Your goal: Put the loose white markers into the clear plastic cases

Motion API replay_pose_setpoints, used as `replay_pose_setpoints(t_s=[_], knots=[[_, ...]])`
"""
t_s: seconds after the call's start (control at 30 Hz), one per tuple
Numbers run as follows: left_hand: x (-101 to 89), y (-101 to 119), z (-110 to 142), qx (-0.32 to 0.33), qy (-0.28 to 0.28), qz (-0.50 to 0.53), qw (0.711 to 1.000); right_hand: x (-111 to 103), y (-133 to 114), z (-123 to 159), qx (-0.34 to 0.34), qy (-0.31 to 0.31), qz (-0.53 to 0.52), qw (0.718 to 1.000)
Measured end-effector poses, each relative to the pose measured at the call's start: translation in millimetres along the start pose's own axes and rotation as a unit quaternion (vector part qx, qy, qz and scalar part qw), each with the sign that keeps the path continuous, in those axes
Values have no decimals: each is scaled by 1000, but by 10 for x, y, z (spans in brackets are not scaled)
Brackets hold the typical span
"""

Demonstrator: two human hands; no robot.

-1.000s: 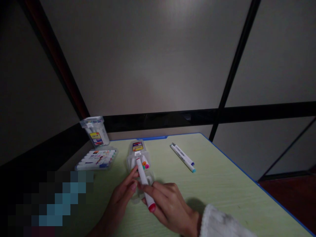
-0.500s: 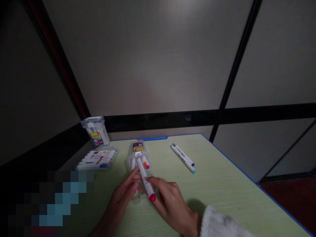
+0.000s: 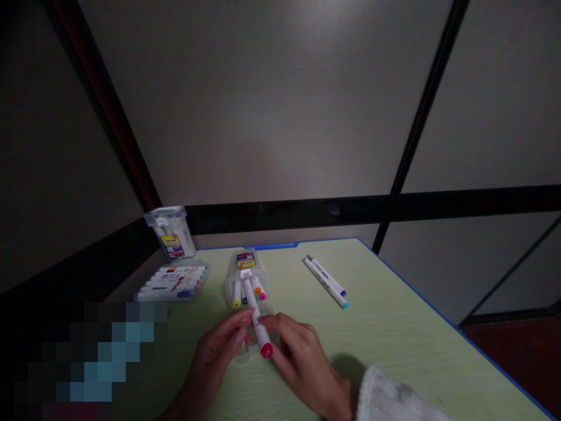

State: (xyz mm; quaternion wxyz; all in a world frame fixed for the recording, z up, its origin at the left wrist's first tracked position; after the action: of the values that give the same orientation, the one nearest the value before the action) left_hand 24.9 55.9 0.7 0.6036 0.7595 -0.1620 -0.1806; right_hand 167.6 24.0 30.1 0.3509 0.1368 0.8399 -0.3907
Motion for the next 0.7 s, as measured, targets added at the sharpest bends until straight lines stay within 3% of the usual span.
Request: replay_pose_setpoints(t_s=[0.2, 0.7], knots=[[-1, -26, -18, -4, -3, 5, 1000, 30, 43, -6, 30, -23, -19, 999], [-23, -58, -46, -36, 13, -16, 999, 43, 105, -47, 72, 6, -101, 992]])
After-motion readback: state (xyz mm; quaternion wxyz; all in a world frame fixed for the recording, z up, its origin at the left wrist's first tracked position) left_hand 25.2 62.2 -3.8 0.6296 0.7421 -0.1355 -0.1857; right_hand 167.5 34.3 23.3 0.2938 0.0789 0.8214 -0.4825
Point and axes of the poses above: each hand's wrist, its own z-axis away from the middle knuckle, its own x-axis out of the palm, y = z × x, the point moved 5 cm from there along -z, towards the middle knuckle, and after that the axes turned 15 degrees about -y, right-handed, at the moved point
